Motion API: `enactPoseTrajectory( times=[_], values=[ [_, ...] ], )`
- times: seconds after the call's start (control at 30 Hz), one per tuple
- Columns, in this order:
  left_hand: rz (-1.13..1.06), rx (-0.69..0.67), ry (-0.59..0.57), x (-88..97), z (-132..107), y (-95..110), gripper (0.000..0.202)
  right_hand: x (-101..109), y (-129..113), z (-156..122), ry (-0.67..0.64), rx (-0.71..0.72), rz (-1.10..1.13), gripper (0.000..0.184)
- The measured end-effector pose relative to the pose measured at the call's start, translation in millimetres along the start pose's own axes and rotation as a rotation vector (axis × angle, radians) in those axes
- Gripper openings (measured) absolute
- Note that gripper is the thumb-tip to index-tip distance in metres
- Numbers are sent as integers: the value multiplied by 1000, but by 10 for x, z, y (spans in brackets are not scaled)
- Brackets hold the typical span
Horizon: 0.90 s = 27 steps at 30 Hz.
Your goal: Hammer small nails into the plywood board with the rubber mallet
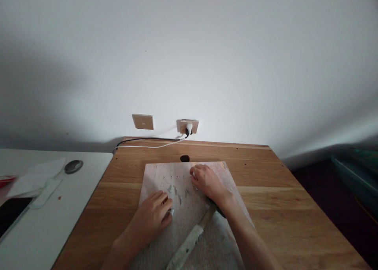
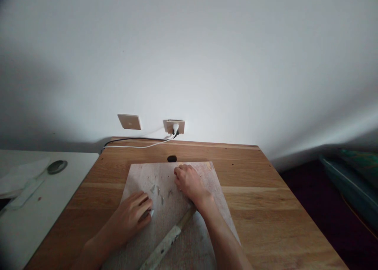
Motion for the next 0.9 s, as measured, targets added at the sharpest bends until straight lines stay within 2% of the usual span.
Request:
enactPoseTrajectory(
  times=[0.2,0.37,0.53,0.67,0.73,0.83,0.9],
  values=[
    [39,-38,40,-42,-3,13,17,118,-31,-133,45,57,80,18],
    [27,-38,68,-104,-13,-9,15,11,-107,-448,50,141,134,17],
    [-41,-8,91,-158,-144,-35,20,-100,-168,-683,47,171,161,18],
    [-17,5,160,-113,-335,-40,29,-83,-122,-785,69,167,185,24],
    [38,12,201,-80,-468,-56,32,-17,-33,-869,134,142,228,19],
    [132,45,243,-69,-692,-118,31,105,188,-1096,340,55,396,19],
    [192,77,260,-85,-827,-177,29,47,324,-1276,415,-28,478,22]
  ],
)
Point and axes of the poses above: each hand's wrist, its own z-axis towards the middle knuckle, its own x-axis out of the back of the hand, y = z × x, the point moved 7 cm from there along z, towards the middle knuckle, and after that the axes turned 15 degrees about -x, right-handed, at the moved point
